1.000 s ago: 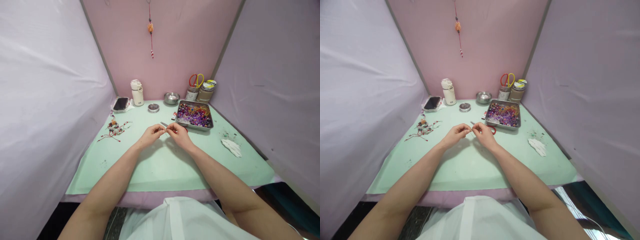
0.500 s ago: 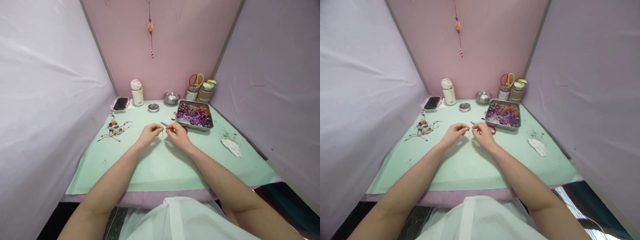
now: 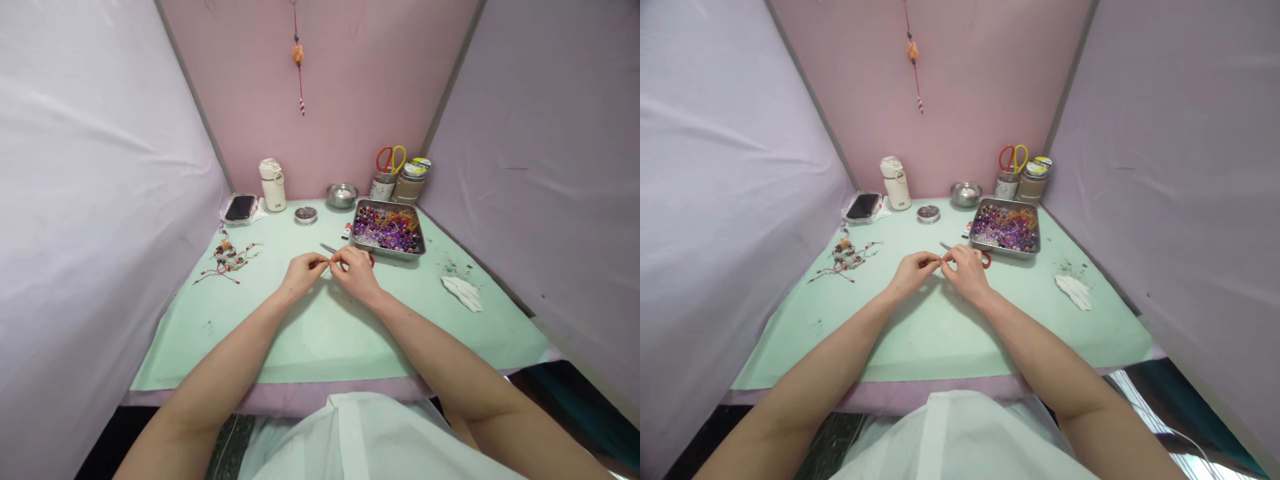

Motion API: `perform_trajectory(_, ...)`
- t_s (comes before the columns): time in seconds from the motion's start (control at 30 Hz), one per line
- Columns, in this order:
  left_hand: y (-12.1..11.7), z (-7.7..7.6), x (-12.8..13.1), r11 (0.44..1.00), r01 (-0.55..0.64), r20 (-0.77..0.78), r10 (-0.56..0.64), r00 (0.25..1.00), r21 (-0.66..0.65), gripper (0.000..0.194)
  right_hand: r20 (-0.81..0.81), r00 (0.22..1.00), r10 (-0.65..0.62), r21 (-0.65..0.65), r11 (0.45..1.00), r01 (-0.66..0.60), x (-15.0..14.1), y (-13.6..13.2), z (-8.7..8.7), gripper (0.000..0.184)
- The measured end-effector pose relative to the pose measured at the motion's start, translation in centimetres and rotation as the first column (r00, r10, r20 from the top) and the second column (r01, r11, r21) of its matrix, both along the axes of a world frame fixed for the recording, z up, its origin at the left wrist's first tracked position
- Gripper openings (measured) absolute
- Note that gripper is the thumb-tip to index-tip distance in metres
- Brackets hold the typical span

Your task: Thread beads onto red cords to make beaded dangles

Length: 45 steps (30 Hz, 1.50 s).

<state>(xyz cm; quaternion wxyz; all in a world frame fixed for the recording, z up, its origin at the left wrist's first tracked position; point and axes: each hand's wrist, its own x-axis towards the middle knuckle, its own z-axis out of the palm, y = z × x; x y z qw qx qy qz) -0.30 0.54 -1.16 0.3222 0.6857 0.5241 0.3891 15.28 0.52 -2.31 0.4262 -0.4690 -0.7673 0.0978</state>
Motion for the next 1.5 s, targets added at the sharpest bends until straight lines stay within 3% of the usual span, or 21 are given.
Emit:
perform_trajectory(0.3, 0.1, 0.3, 0.0, 0.989, -0.005, 0.191, 0.034, 0.981, -0.149, 0.02, -0.069, 0.998, 0.009, -0.003, 1.0, -0.009, -0.1, 0.1, 0.0, 0.006)
perform_trajectory(0.37, 0.2, 0.4, -0.2, 0.979, 0.023, 0.266, 0.032, 0.963, -0.203, 0.02, -0.085, 0.996, 0.025, 0.005, 1.0, -0.024, 0.0, 0.0, 0.0, 0.002)
perform_trajectory(0.5, 0.3, 0.4, -0.5, 0.935, 0.12, 0.456, 0.048, 0.889, -0.333, 0.022, -0.103, 0.986, 0.132, 0.088, 0.989, -0.123, 0.1, -0.2, 0.0, 0.013)
perform_trajectory(0.63, 0.2, 0.6, -0.7, 0.883, 0.202, 0.555, 0.078, 0.828, -0.425, 0.022, -0.005, 0.955, 0.295, 0.154, 0.944, -0.291, 0.0, -0.2, -0.2, 0.025)
perform_trajectory(0.77, 0.1, 0.9, -0.5, 0.859, 0.291, 0.645, 0.058, 0.762, -0.421, 0.019, 0.146, 0.942, 0.302, 0.173, 0.93, -0.325, -0.2, -0.1, -0.4, 0.03)
perform_trajectory(1.03, -0.1, 1.0, -0.3, 0.851, 0.322, 0.681, 0.056, 0.73, -0.415, 0.02, 0.166, 0.947, 0.276, 0.247, 0.918, -0.311, -0.3, -0.1, -0.3, 0.011)
perform_trajectory(1.33, 0.2, 0.1, -0.6, 0.849, 0.329, 0.68, 0.048, 0.731, -0.414, 0.022, 0.059, 0.933, 0.356, 0.234, 0.903, -0.359, -0.4, -0.9, 0.3, 0.005)
perform_trajectory(1.5, 0.4, -0.1, -0.5, 0.864, 0.294, 0.658, 0.056, 0.751, -0.408, 0.023, -0.009, 0.929, 0.371, 0.163, 0.917, -0.365, -0.5, -1.3, 0.6, 0.005)
